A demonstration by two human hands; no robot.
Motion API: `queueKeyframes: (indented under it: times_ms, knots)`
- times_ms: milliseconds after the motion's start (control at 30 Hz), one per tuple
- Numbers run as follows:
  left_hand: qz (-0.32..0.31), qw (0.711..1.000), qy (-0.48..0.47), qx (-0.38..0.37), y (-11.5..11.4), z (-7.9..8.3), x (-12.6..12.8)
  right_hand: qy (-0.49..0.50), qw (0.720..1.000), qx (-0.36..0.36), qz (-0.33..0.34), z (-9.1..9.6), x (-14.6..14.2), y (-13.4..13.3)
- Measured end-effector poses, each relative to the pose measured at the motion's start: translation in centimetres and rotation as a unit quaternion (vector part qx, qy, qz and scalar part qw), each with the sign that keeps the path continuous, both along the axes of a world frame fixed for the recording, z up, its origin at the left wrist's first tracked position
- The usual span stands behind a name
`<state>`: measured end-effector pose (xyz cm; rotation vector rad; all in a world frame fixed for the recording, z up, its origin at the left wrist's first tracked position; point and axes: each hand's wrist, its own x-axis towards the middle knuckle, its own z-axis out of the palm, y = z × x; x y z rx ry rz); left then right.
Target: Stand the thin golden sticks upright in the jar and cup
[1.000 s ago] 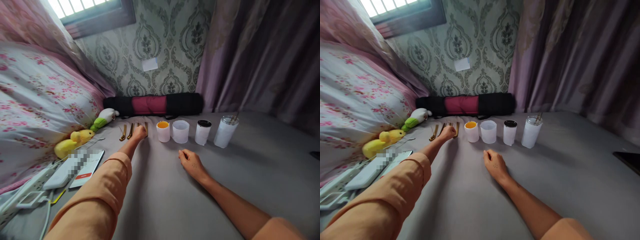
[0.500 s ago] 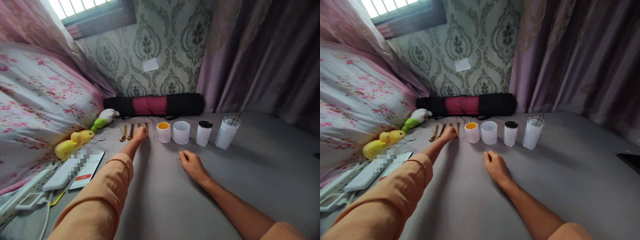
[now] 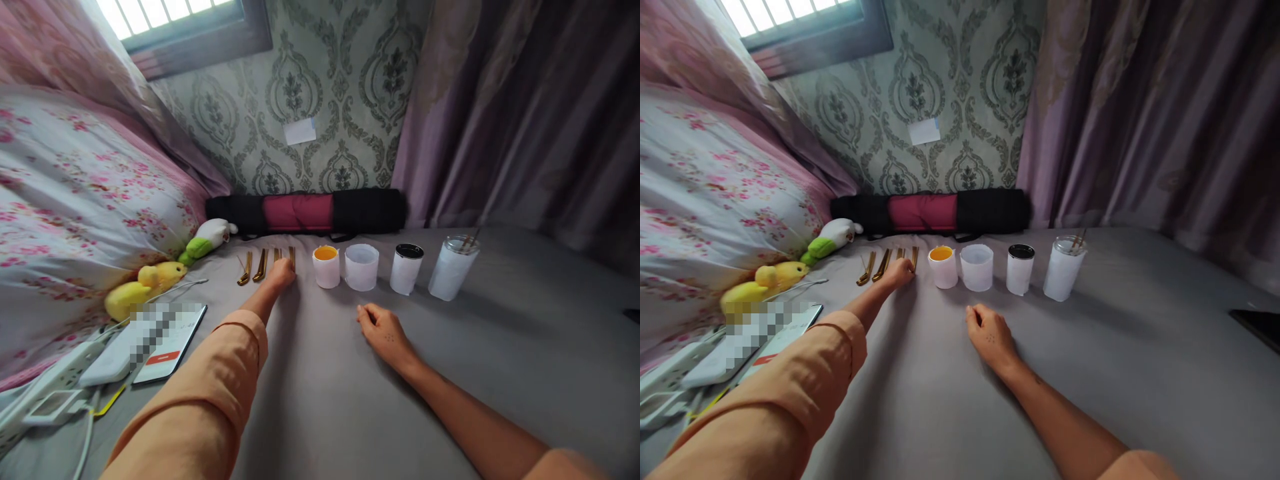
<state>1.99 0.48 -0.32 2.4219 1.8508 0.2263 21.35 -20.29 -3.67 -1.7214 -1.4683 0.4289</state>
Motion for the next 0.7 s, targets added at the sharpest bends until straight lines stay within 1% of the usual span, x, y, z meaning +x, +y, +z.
queueKeyframes:
  times_ms: [433,700]
  knots:
    - [0.017,1.000,-0.011,-0.011,-0.25,0.15,0.05,0.002,1.000,-0.001,0.004,0.09,-0.06,-0.05]
    - [0.019,1.000,-0.009,-0.006,-0.05,-0.02,0.05,-0.001,1.000,0.000,0.000,-0.30,-0.04,0.18]
